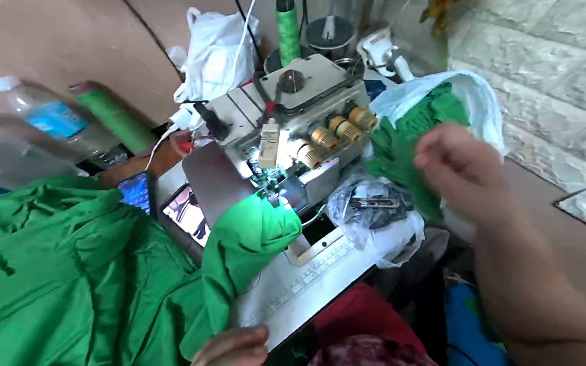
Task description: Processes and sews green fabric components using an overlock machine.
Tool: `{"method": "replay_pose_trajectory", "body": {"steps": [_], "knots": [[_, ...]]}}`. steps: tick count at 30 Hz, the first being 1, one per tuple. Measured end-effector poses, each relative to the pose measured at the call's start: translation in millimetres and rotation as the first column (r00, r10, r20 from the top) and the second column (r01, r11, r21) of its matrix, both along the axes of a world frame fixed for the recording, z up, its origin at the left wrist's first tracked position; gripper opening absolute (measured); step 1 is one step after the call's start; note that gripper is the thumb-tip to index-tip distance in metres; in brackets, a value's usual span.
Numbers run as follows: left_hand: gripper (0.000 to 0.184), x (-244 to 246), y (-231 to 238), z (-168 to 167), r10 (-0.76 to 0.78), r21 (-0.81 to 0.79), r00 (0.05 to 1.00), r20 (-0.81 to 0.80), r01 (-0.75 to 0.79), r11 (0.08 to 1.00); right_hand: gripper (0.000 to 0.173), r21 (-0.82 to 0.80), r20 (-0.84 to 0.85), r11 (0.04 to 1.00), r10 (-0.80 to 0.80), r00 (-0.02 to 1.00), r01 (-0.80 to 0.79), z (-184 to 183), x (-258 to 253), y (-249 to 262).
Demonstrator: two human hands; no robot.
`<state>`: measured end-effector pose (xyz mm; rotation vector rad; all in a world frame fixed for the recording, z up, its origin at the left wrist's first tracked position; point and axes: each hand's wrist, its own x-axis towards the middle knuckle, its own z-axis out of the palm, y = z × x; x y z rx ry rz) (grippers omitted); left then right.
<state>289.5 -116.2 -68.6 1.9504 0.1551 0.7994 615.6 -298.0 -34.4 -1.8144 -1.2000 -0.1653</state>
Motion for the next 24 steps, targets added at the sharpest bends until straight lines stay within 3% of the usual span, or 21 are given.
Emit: {"method": "replay_pose_trajectory", "body": {"steps": [2,5,6,7,10,15,20,22,24], "knots": [[0.028,20,-6,-1,0.014,0.062,0.998,-0.057,-0.011,0.998,0.015,0.002,-0.018,0.961,0.276,0.961,-0.276,-10,-46,16],[0.067,38,-8,-10,-0.017,0.019,0.986,-0.167,0.021,1.0,0.017,0.031,-0.054,0.832,0.555,0.83,-0.554,-22,-95,39],[0.064,39,-8,-13,-0.034,-0.068,0.987,-0.157,0.023,0.997,0.016,0.068,-0.068,0.794,0.608,0.791,-0.605,-25,-105,45],[0.049,39,-7,-16,-0.031,-0.162,0.992,-0.118,0.012,0.987,0.016,0.108,-0.075,0.766,0.642,0.763,-0.634,-27,-112,50],[0.019,28,1,-22,-0.007,-0.326,0.999,0.044,0.021,0.945,0.014,0.213,-0.116,0.703,0.707,0.697,-0.678,-30,-120,59],[0.019,23,3,-23,0.042,-0.338,0.986,0.159,0.014,0.941,0.022,0.393,-0.21,0.527,0.85,0.484,-0.754,-33,-127,66],[0.029,29,-7,-23,0.05,-0.41,0.98,0.191,0.033,0.912,0.038,0.4,-0.293,0.601,0.799,0.525,-0.692,-55,-129,76],[0.033,29,-14,-24,0.072,-0.422,0.987,0.143,-0.005,0.906,0.028,0.389,-0.299,0.614,0.789,0.536,-0.687,-62,-131,76],[0.025,27,-18,-27,0.067,-0.361,0.995,0.069,-0.038,0.932,0.018,0.388,-0.291,0.641,0.767,0.571,-0.662,-66,-133,76]]}}
